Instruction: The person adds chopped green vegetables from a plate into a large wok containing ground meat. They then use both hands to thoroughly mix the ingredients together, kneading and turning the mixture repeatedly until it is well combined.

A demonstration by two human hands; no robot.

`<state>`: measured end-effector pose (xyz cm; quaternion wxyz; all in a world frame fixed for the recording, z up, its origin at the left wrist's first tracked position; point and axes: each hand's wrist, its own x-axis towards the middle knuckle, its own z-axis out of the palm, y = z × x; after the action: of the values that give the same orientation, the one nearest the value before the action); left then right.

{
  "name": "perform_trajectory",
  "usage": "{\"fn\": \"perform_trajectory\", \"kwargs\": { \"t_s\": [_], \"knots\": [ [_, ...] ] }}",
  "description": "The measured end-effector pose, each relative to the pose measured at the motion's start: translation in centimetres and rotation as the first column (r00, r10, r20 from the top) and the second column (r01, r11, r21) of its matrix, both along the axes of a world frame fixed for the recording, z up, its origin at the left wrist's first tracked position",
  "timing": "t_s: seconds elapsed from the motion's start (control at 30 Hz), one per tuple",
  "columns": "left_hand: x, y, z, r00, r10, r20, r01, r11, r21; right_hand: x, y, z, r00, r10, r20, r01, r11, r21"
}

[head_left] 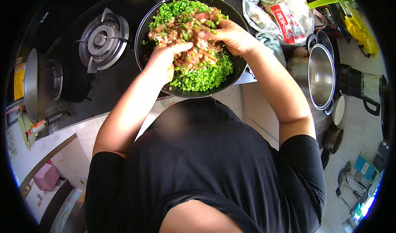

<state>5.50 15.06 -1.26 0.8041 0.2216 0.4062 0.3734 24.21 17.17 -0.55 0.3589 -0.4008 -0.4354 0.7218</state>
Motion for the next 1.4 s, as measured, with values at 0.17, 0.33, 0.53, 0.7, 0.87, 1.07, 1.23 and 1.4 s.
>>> {"fn": "perform_trajectory", "kwargs": {
  "t_s": [0.17, 0.33, 0.53, 0.7, 0.87, 1.07, 1.23, 1.4],
  "knots": [
    [-0.3, -0.9, 5.0, 0.977, -0.022, -0.213, 0.036, 0.997, 0.061, 0.6, 0.0, 2.9, 0.982, -0.098, 0.163, 0.089, 0.994, 0.057],
    [-1.5, -1.4, 5.9, 0.959, -0.051, -0.278, 0.006, 0.987, -0.161, 2.0, -2.0, 3.4, 0.955, -0.159, 0.25, 0.188, 0.977, -0.099],
    [-1.5, -0.8, 1.5, 0.979, -0.113, 0.167, 0.184, 0.839, -0.512, -0.2, -3.1, -1.0, 0.941, -0.339, -0.01, 0.253, 0.723, -0.643],
    [0.6, -0.3, -3.3, 0.987, -0.023, 0.158, 0.09, 0.899, -0.428, 0.6, -3.0, -5.8, 0.924, -0.251, -0.289, 0.037, 0.809, -0.586],
    [0.9, -1.2, -3.9, 0.968, 0.152, 0.199, -0.074, 0.931, -0.357, 0.3, -3.6, -5.3, 0.949, -0.147, -0.279, 0.051, 0.945, -0.322],
    [-0.3, -1.4, -2.9, 0.989, 0.139, 0.044, -0.139, 0.99, 0.009, 0.4, -2.3, -1.4, 0.989, -0.073, -0.132, 0.069, 0.997, -0.032],
    [0.1, -0.3, -0.1, 0.986, 0.164, -0.034, -0.14, 0.917, 0.373, 0.1, 0.1, 1.1, 0.97, -0.178, -0.163, 0.191, 0.979, 0.068],
    [0.1, -0.1, 4.0, 0.961, 0.002, -0.277, 0.082, 0.953, 0.293, 1.3, 1.4, 0.7, 0.957, -0.195, 0.216, 0.192, 0.981, 0.034]
  ]
}}
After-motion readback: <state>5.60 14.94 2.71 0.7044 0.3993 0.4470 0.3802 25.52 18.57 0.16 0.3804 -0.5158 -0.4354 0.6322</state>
